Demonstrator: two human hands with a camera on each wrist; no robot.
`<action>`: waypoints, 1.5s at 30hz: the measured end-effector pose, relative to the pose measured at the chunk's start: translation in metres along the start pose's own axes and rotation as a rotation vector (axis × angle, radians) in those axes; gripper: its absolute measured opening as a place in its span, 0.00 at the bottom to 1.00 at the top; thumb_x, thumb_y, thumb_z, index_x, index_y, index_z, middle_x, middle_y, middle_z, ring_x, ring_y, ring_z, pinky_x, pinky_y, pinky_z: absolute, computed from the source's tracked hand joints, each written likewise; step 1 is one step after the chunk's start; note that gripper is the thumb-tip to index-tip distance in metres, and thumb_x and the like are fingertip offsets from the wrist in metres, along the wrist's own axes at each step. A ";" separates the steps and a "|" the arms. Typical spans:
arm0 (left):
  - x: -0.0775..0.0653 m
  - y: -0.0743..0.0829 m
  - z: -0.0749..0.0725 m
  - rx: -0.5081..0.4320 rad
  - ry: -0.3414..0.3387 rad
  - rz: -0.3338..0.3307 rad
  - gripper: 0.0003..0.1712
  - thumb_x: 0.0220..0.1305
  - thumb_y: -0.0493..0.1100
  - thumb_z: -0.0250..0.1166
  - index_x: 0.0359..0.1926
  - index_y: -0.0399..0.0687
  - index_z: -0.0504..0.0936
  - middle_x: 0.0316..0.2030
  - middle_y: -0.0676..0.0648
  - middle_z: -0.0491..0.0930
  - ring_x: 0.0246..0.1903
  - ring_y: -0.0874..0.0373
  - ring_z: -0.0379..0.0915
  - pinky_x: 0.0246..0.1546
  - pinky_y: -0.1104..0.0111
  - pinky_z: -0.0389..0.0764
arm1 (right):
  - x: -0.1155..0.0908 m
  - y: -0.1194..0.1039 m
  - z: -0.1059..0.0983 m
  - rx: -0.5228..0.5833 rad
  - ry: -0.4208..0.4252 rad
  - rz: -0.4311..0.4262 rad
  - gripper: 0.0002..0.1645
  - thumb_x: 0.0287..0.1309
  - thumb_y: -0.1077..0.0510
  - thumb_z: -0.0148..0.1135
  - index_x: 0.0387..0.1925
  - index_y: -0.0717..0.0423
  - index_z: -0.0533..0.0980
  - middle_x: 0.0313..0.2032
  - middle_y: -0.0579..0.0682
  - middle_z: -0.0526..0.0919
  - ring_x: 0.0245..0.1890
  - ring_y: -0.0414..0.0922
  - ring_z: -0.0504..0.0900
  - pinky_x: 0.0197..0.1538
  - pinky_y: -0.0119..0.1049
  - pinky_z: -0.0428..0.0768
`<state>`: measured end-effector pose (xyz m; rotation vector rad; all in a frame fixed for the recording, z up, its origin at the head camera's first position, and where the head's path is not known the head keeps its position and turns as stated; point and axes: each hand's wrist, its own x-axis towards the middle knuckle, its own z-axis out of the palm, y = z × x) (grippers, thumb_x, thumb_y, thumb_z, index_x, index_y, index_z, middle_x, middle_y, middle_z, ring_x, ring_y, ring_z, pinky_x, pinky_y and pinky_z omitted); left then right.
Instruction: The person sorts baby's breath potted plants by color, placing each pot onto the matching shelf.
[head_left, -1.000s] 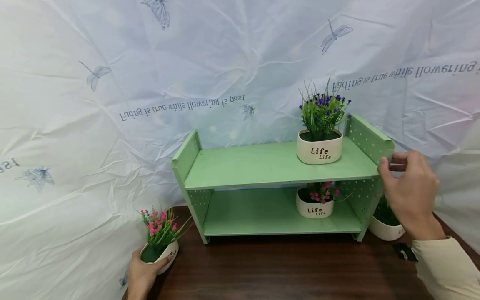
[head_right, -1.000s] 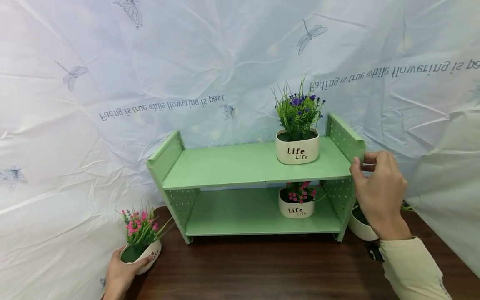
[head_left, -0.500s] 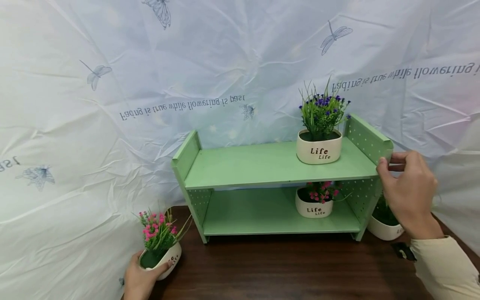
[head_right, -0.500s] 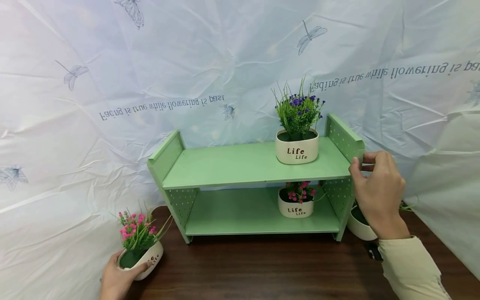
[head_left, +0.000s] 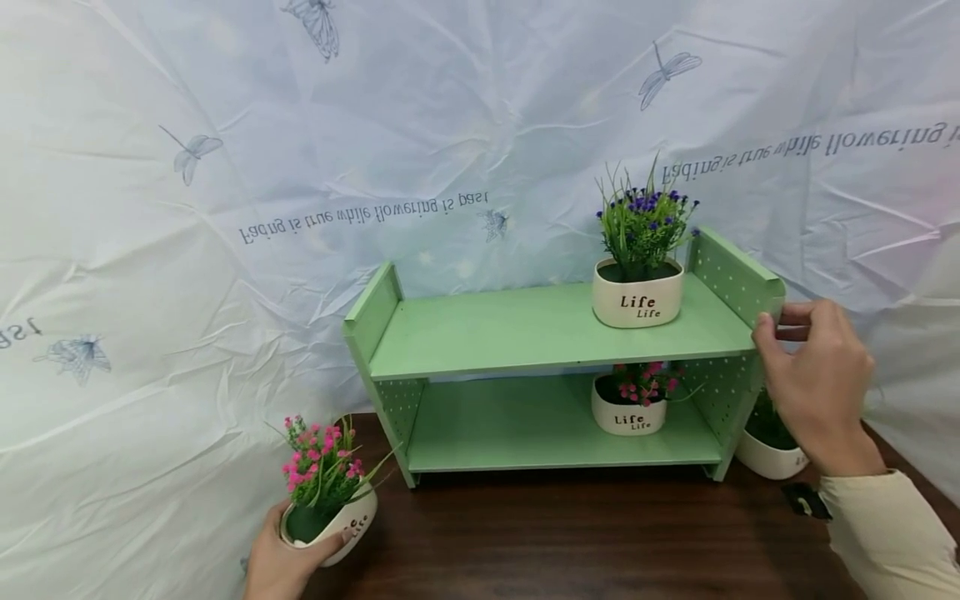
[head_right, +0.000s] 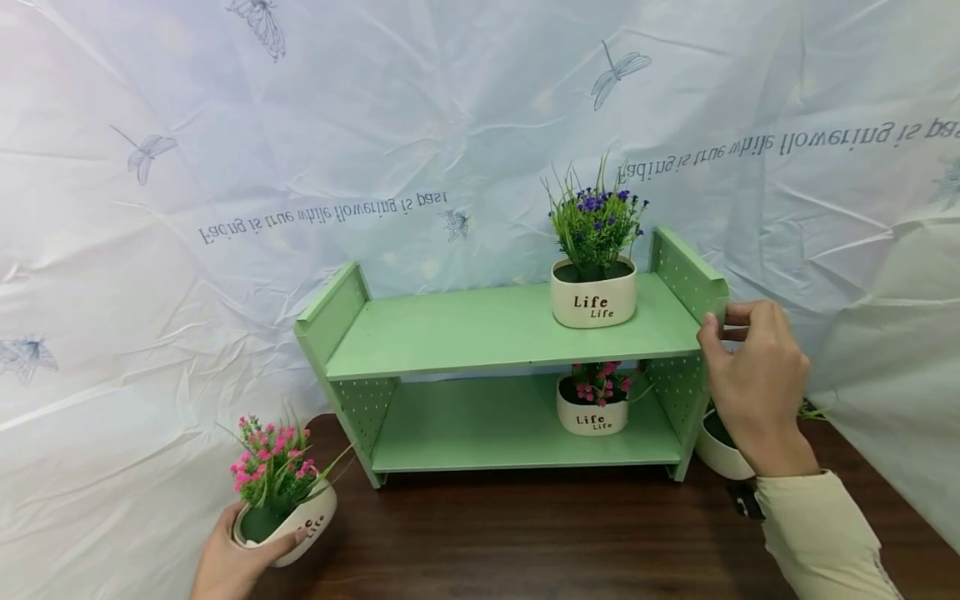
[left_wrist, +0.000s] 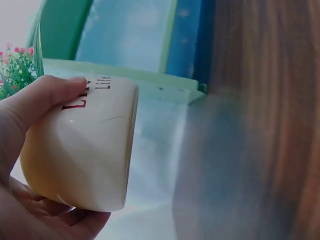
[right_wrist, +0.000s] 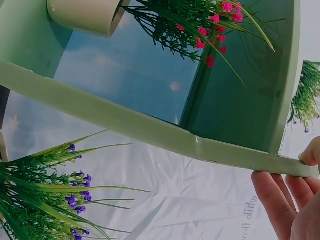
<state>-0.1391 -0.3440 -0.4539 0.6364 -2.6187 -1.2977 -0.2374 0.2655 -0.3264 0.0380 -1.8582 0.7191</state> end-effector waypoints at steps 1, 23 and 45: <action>-0.002 0.003 -0.001 -0.007 0.000 0.014 0.69 0.48 0.62 0.85 0.75 0.25 0.58 0.64 0.23 0.71 0.54 0.36 0.78 0.42 0.59 0.83 | 0.000 0.000 0.000 0.002 0.003 -0.001 0.17 0.66 0.63 0.65 0.47 0.76 0.78 0.41 0.72 0.83 0.39 0.21 0.66 0.38 0.59 0.65; -0.016 0.064 0.029 -0.152 -0.132 0.226 0.50 0.43 0.48 0.89 0.66 0.49 0.73 0.56 0.41 0.82 0.46 0.53 0.80 0.41 0.62 0.83 | -0.001 0.001 -0.001 0.000 0.006 0.005 0.17 0.66 0.63 0.65 0.47 0.77 0.77 0.40 0.72 0.82 0.36 0.46 0.74 0.40 0.62 0.65; 0.023 0.098 0.097 -0.113 -0.287 0.382 0.56 0.40 0.52 0.89 0.70 0.44 0.74 0.60 0.41 0.80 0.53 0.50 0.80 0.48 0.54 0.83 | -0.001 -0.001 0.000 0.002 0.011 0.005 0.17 0.67 0.62 0.65 0.47 0.75 0.78 0.41 0.72 0.83 0.41 0.11 0.60 0.39 0.61 0.66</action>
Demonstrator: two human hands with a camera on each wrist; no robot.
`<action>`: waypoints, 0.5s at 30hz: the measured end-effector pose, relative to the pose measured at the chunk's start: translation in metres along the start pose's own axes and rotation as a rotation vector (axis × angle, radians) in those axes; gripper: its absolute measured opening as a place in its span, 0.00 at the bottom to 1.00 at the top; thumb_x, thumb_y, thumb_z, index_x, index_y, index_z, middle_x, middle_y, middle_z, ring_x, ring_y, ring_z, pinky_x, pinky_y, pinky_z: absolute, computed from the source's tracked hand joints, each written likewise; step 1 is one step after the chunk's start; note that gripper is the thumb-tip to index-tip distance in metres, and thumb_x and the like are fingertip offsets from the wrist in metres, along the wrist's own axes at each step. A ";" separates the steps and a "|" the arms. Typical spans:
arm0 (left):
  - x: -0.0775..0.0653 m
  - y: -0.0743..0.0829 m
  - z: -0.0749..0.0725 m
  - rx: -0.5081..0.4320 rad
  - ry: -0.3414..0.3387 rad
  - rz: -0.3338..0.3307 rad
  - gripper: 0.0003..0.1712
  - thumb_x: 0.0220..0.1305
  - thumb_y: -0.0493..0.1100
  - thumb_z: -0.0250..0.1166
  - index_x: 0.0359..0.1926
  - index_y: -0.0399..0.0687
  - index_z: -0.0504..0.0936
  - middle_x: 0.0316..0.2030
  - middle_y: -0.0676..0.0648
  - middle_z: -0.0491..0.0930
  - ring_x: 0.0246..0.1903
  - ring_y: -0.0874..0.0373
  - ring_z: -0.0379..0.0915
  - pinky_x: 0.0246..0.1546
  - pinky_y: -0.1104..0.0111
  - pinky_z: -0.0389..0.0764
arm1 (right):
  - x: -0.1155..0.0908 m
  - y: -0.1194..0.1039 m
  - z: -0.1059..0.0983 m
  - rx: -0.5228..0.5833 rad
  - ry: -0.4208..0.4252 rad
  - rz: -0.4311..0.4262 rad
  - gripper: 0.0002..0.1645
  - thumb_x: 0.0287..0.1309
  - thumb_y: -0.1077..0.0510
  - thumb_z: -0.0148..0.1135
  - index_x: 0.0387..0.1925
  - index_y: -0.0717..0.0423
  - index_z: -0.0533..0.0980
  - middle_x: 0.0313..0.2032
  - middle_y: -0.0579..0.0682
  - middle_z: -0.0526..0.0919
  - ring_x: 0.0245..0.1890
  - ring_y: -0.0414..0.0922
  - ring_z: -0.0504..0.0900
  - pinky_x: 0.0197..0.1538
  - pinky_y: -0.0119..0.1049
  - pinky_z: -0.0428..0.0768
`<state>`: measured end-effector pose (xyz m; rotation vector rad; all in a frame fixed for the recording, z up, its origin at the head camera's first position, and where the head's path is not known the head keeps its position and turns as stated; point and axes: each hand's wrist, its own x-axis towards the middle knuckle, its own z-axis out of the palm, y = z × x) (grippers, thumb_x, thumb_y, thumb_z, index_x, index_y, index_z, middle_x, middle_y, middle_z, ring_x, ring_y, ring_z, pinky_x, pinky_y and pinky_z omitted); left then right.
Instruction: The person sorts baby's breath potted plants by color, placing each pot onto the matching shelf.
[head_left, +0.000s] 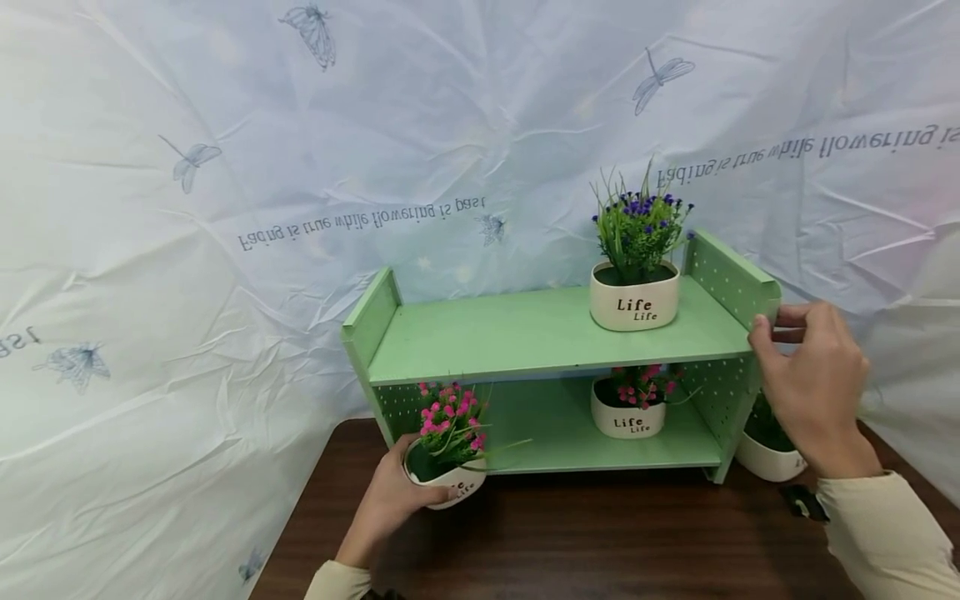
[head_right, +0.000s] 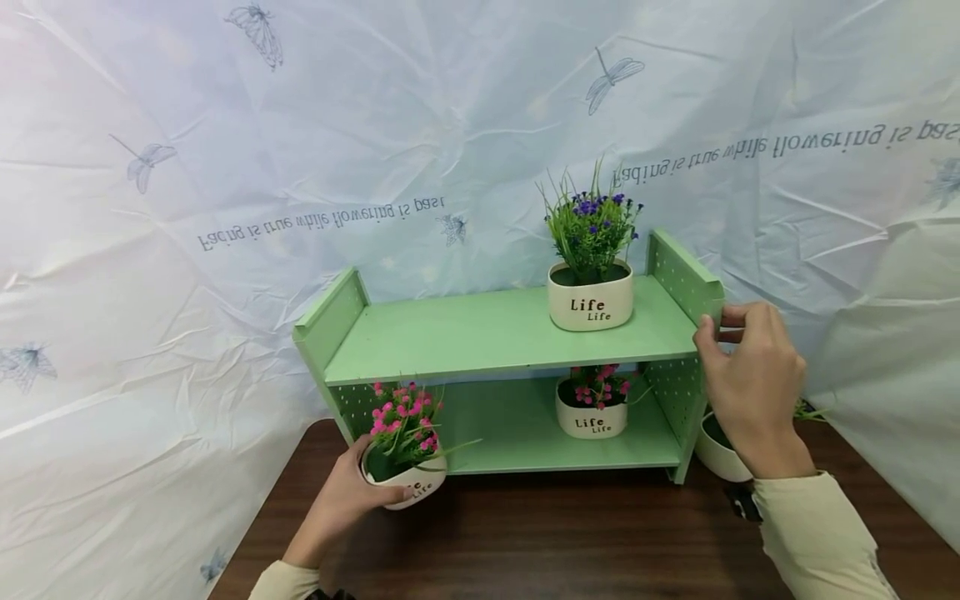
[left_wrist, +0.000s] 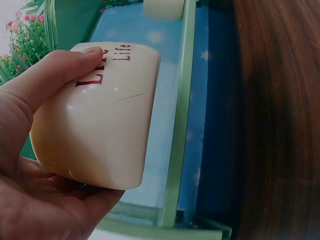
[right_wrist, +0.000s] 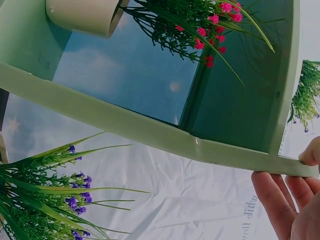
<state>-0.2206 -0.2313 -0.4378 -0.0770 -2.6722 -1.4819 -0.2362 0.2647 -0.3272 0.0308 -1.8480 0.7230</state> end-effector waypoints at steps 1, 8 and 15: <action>0.003 0.001 0.002 0.009 -0.007 -0.002 0.56 0.41 0.53 0.89 0.71 0.43 0.73 0.61 0.41 0.79 0.54 0.48 0.79 0.49 0.52 0.83 | 0.000 0.000 0.000 -0.002 0.000 -0.002 0.17 0.67 0.62 0.65 0.47 0.76 0.77 0.41 0.72 0.82 0.40 0.14 0.64 0.39 0.61 0.66; 0.025 0.004 0.016 -0.007 -0.063 0.035 0.58 0.44 0.52 0.87 0.74 0.40 0.70 0.69 0.37 0.73 0.65 0.40 0.74 0.59 0.43 0.79 | 0.000 0.001 -0.001 -0.005 -0.009 0.004 0.17 0.67 0.62 0.65 0.47 0.76 0.78 0.41 0.72 0.83 0.40 0.09 0.59 0.39 0.60 0.66; 0.041 -0.002 0.022 -0.022 -0.116 0.062 0.59 0.47 0.46 0.86 0.77 0.36 0.66 0.73 0.33 0.67 0.71 0.34 0.66 0.65 0.39 0.74 | 0.000 0.000 0.000 -0.013 -0.006 -0.012 0.16 0.67 0.63 0.65 0.47 0.76 0.77 0.41 0.72 0.83 0.41 0.10 0.59 0.38 0.61 0.66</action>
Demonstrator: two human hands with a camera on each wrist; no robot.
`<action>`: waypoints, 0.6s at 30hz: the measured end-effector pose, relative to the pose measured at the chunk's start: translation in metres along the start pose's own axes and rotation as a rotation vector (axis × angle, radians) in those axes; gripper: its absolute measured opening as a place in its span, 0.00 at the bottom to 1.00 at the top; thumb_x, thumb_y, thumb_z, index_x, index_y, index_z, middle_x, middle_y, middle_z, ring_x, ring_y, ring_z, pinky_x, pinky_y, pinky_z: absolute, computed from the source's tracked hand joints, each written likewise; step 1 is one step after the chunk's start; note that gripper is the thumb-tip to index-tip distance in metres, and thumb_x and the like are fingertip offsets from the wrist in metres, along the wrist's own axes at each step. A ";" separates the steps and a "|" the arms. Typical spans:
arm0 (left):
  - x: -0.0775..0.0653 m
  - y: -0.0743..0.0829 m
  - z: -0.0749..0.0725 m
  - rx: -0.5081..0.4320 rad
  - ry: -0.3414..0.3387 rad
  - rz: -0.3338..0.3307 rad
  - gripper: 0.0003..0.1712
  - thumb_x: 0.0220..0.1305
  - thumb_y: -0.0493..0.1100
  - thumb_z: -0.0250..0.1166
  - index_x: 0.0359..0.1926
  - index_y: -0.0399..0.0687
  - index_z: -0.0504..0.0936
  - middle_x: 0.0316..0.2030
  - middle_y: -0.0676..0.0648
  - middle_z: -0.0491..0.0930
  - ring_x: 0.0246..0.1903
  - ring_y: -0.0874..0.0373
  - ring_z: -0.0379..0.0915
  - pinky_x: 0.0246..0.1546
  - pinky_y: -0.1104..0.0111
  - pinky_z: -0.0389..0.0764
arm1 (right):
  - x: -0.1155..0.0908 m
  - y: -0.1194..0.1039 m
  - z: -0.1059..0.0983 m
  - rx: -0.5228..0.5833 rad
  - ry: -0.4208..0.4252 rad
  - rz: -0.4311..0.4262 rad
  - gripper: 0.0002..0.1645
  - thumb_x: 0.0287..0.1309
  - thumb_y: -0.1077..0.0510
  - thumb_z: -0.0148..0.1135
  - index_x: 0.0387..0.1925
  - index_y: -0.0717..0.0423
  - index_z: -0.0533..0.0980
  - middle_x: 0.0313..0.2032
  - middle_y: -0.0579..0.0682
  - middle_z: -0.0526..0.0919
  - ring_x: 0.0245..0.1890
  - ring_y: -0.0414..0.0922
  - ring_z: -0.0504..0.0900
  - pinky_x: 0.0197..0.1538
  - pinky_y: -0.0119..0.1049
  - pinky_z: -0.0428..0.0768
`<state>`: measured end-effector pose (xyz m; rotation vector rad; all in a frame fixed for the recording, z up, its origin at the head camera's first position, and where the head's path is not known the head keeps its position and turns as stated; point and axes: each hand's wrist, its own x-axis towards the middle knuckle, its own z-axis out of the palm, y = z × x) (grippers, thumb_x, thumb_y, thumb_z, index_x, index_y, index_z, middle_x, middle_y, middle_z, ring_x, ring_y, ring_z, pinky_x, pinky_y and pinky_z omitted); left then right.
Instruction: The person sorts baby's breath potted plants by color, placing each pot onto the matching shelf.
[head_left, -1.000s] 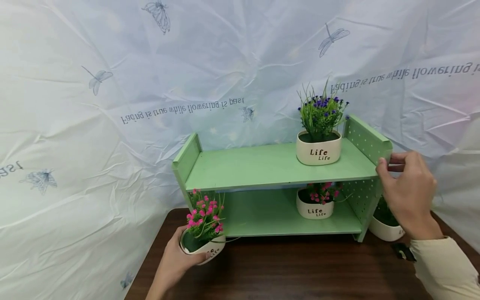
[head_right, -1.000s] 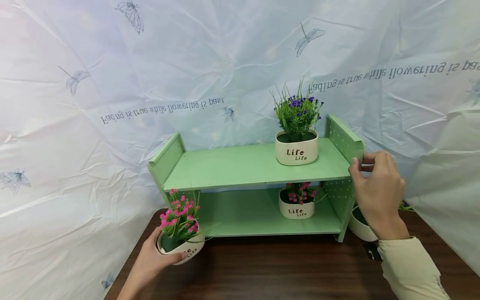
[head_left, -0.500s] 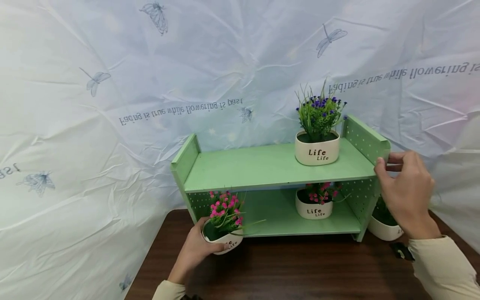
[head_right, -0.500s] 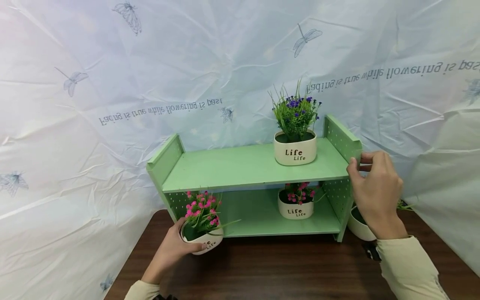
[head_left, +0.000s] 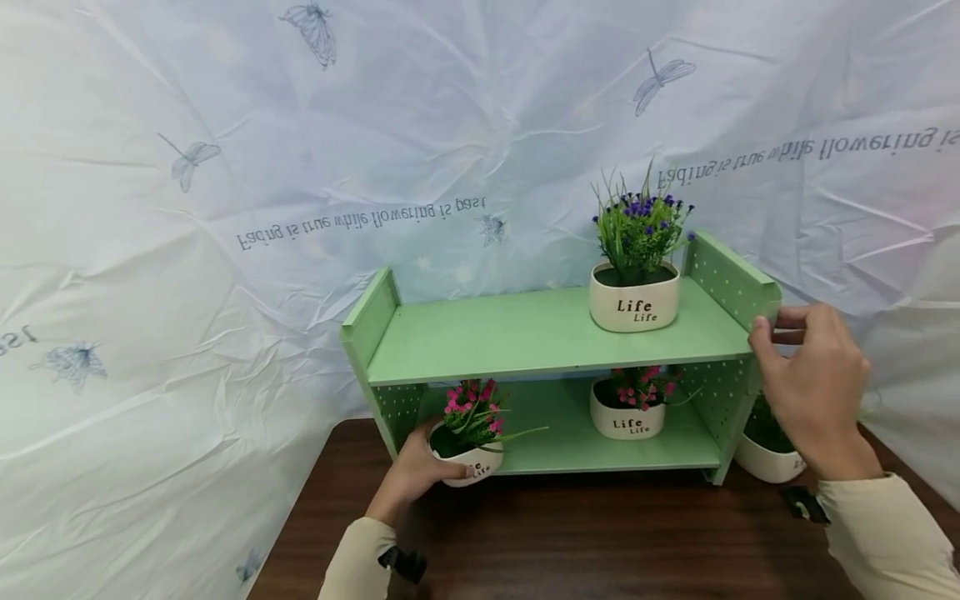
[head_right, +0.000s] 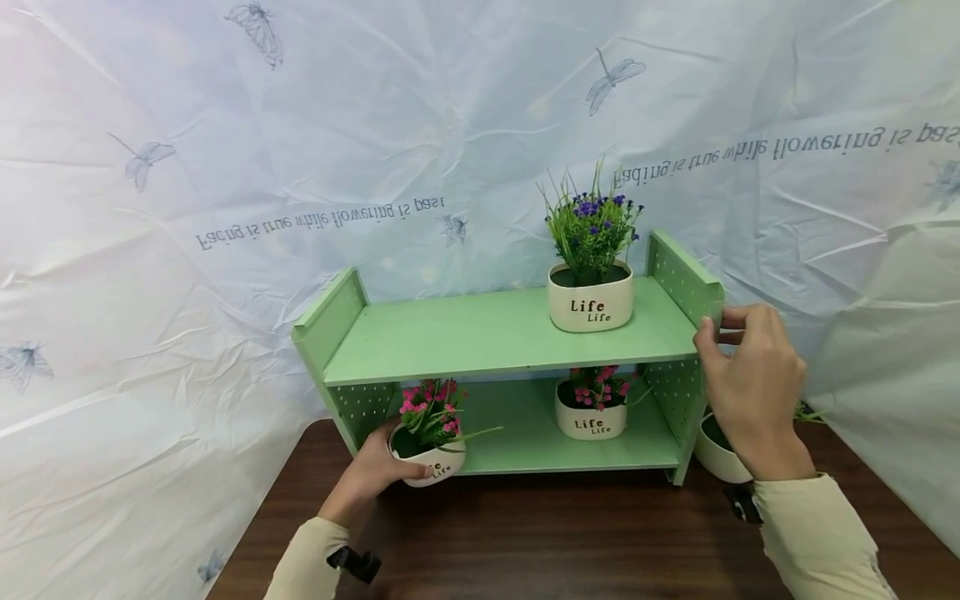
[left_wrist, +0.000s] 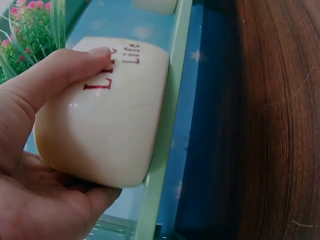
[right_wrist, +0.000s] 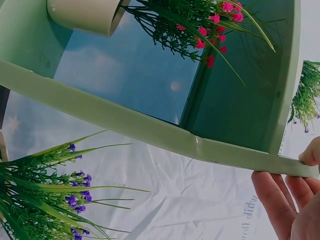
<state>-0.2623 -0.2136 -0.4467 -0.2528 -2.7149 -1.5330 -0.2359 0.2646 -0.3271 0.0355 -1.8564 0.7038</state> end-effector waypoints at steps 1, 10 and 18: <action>0.002 -0.001 0.000 -0.010 -0.009 0.009 0.58 0.47 0.45 0.86 0.76 0.37 0.66 0.73 0.33 0.68 0.70 0.35 0.67 0.64 0.40 0.74 | 0.000 0.000 0.000 -0.001 0.001 -0.003 0.17 0.67 0.63 0.65 0.47 0.76 0.77 0.41 0.72 0.83 0.41 0.10 0.59 0.38 0.60 0.66; 0.008 -0.006 -0.005 -0.022 -0.064 0.103 0.56 0.52 0.42 0.85 0.78 0.44 0.65 0.69 0.39 0.72 0.61 0.44 0.76 0.57 0.54 0.81 | 0.000 0.001 0.002 -0.006 0.002 0.002 0.17 0.67 0.62 0.65 0.48 0.76 0.78 0.42 0.72 0.83 0.37 0.25 0.74 0.37 0.58 0.65; -0.015 0.017 0.016 0.249 0.189 0.005 0.65 0.55 0.61 0.82 0.80 0.34 0.57 0.75 0.29 0.63 0.73 0.32 0.63 0.65 0.39 0.73 | 0.000 0.001 0.004 -0.008 -0.011 0.020 0.17 0.67 0.62 0.65 0.49 0.76 0.78 0.43 0.71 0.83 0.38 0.13 0.65 0.37 0.56 0.65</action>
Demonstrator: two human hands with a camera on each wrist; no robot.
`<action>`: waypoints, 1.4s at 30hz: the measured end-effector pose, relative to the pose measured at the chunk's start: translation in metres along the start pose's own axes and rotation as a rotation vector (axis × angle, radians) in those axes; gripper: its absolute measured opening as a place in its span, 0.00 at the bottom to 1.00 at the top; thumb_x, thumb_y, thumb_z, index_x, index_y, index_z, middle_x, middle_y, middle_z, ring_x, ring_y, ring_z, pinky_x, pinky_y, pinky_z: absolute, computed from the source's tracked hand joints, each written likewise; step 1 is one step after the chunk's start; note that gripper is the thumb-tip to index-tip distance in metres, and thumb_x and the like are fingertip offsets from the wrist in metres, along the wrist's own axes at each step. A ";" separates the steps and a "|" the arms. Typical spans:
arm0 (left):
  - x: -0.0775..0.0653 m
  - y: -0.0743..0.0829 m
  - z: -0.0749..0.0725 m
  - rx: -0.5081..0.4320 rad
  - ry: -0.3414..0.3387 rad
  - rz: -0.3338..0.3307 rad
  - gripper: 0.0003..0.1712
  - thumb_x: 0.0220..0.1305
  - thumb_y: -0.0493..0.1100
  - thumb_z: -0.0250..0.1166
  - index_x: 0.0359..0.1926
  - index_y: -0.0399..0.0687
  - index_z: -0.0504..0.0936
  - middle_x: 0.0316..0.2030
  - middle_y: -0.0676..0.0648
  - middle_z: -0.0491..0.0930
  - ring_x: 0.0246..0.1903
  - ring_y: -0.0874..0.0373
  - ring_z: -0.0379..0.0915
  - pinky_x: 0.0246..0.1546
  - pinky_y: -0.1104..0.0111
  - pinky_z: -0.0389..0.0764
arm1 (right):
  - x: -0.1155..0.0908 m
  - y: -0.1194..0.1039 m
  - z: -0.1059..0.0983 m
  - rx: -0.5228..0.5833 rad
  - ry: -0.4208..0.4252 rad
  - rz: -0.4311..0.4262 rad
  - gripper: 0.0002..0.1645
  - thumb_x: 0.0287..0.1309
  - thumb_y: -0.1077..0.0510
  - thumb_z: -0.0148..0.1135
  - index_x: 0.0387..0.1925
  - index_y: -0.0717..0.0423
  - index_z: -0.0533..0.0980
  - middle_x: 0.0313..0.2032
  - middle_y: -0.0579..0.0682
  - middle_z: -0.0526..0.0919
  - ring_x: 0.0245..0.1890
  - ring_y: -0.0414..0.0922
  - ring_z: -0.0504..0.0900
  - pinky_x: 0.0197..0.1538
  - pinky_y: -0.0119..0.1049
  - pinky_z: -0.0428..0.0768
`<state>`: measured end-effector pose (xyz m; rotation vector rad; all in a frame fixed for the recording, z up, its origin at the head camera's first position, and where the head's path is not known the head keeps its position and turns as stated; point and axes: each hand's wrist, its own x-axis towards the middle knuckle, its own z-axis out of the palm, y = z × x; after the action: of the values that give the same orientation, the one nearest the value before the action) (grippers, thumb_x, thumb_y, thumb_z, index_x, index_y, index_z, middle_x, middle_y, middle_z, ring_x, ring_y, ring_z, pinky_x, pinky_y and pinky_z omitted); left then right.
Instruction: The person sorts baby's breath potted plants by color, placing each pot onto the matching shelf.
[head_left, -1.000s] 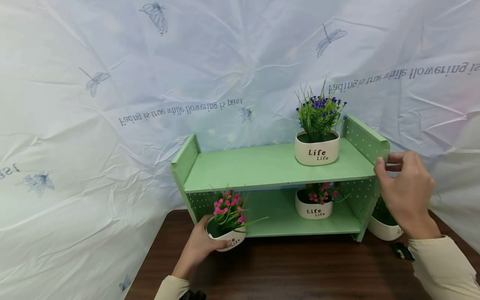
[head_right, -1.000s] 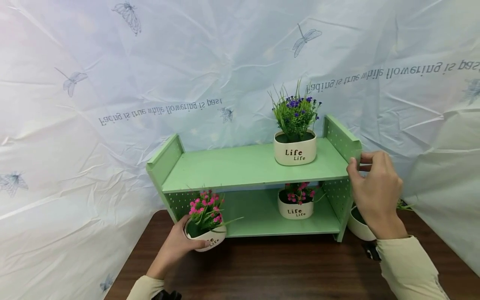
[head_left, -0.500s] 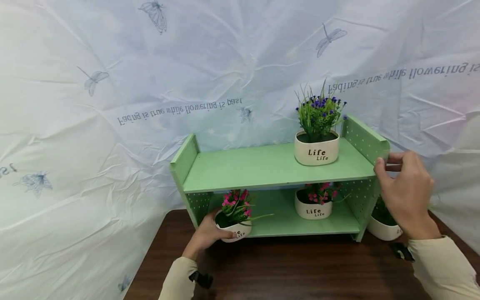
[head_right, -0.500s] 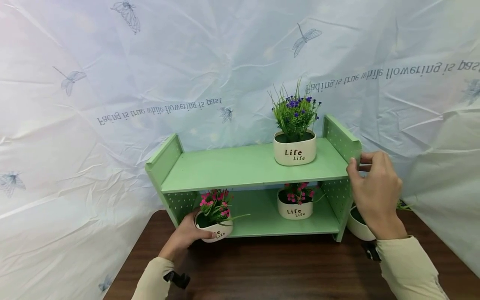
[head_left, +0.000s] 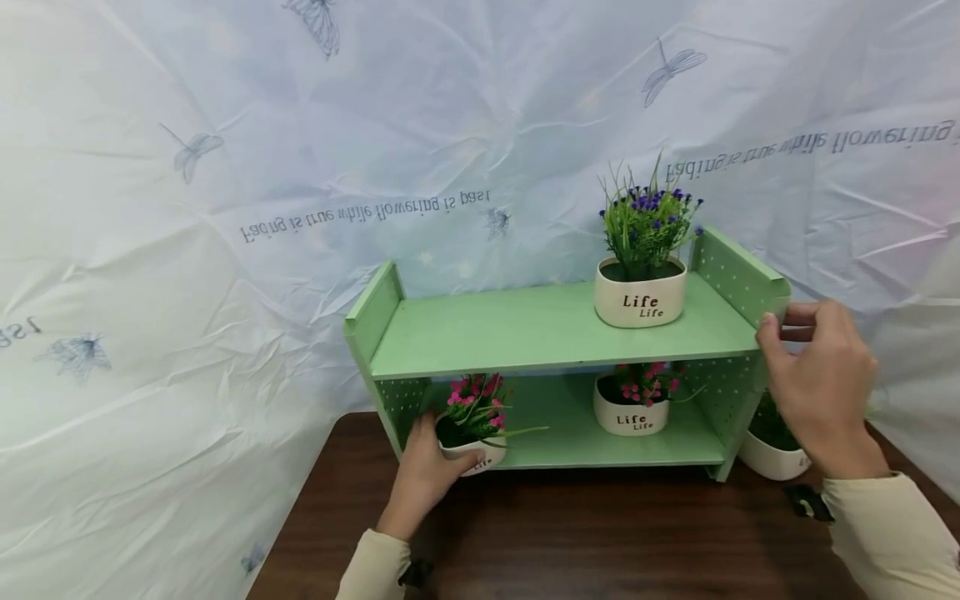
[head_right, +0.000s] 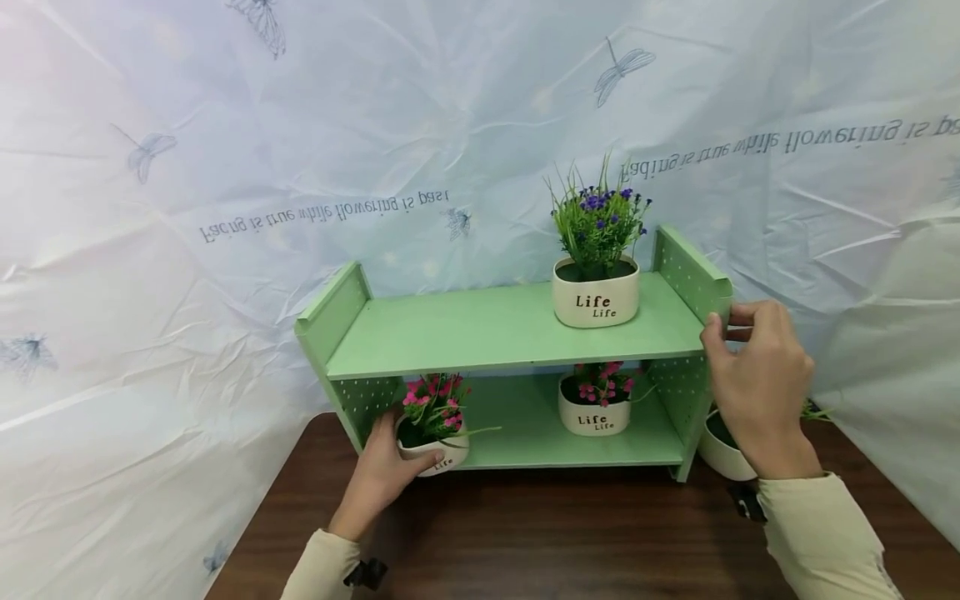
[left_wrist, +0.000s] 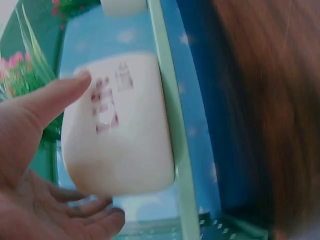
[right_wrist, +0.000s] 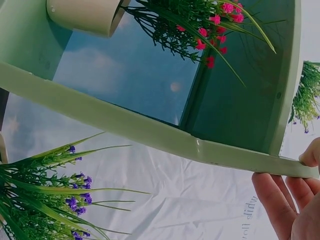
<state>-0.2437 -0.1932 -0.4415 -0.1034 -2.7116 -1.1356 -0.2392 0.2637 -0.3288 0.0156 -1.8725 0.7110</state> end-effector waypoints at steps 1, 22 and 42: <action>-0.002 0.002 0.003 0.002 0.023 -0.019 0.66 0.55 0.62 0.81 0.80 0.33 0.56 0.75 0.29 0.61 0.73 0.31 0.62 0.65 0.38 0.73 | 0.000 0.000 0.000 0.003 0.003 0.003 0.17 0.67 0.62 0.65 0.49 0.76 0.78 0.43 0.71 0.83 0.39 0.10 0.60 0.38 0.56 0.65; -0.025 0.046 0.104 -0.291 0.535 -0.281 0.82 0.53 0.50 0.84 0.85 0.48 0.28 0.83 0.34 0.34 0.79 0.30 0.43 0.58 0.39 0.75 | -0.007 0.006 -0.005 0.020 0.033 0.010 0.17 0.66 0.63 0.65 0.48 0.76 0.78 0.41 0.71 0.83 0.40 0.08 0.60 0.37 0.52 0.64; -0.001 0.039 0.115 -0.189 0.750 -0.186 0.81 0.42 0.44 0.89 0.86 0.46 0.41 0.79 0.33 0.51 0.77 0.34 0.50 0.72 0.36 0.58 | -0.001 -0.002 0.003 0.008 0.045 0.007 0.17 0.68 0.62 0.64 0.48 0.75 0.77 0.41 0.72 0.82 0.41 0.10 0.60 0.36 0.53 0.64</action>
<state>-0.2553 -0.0840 -0.4926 0.4624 -1.9757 -1.1703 -0.2409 0.2607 -0.3296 -0.0017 -1.8278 0.7184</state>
